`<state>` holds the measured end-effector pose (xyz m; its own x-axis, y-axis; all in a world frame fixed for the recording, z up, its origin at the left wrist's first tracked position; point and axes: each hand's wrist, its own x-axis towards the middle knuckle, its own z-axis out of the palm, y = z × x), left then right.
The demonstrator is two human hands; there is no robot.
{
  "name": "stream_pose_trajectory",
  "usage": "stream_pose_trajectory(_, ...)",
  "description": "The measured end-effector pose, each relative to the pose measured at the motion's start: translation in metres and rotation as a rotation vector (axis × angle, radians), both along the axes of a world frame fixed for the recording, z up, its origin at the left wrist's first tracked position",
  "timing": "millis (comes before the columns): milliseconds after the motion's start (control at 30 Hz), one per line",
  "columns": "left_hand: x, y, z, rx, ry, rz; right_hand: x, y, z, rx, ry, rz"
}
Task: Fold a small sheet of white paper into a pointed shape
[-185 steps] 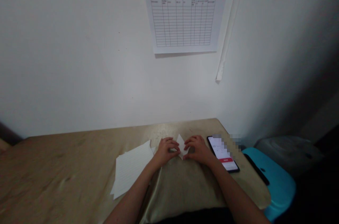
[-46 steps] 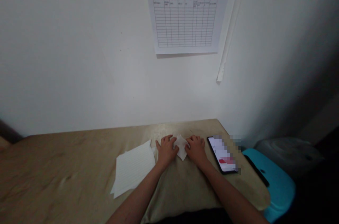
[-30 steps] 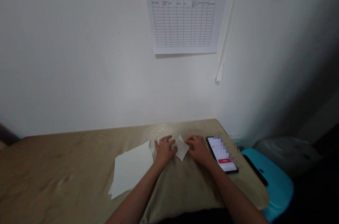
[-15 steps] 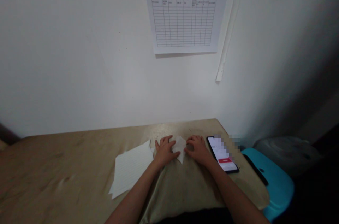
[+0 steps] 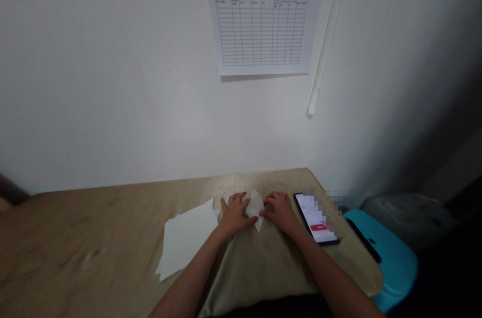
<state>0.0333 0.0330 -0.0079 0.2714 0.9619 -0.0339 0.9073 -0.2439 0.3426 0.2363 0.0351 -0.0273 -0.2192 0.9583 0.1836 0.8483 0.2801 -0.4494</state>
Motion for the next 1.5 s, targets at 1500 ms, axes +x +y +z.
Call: stream_pose_trajectory(1500,-0.006,0.002,-0.013,0.007,0.01,-0.084,0.001,0.01,-0.006,0.116,0.119,-0.027)
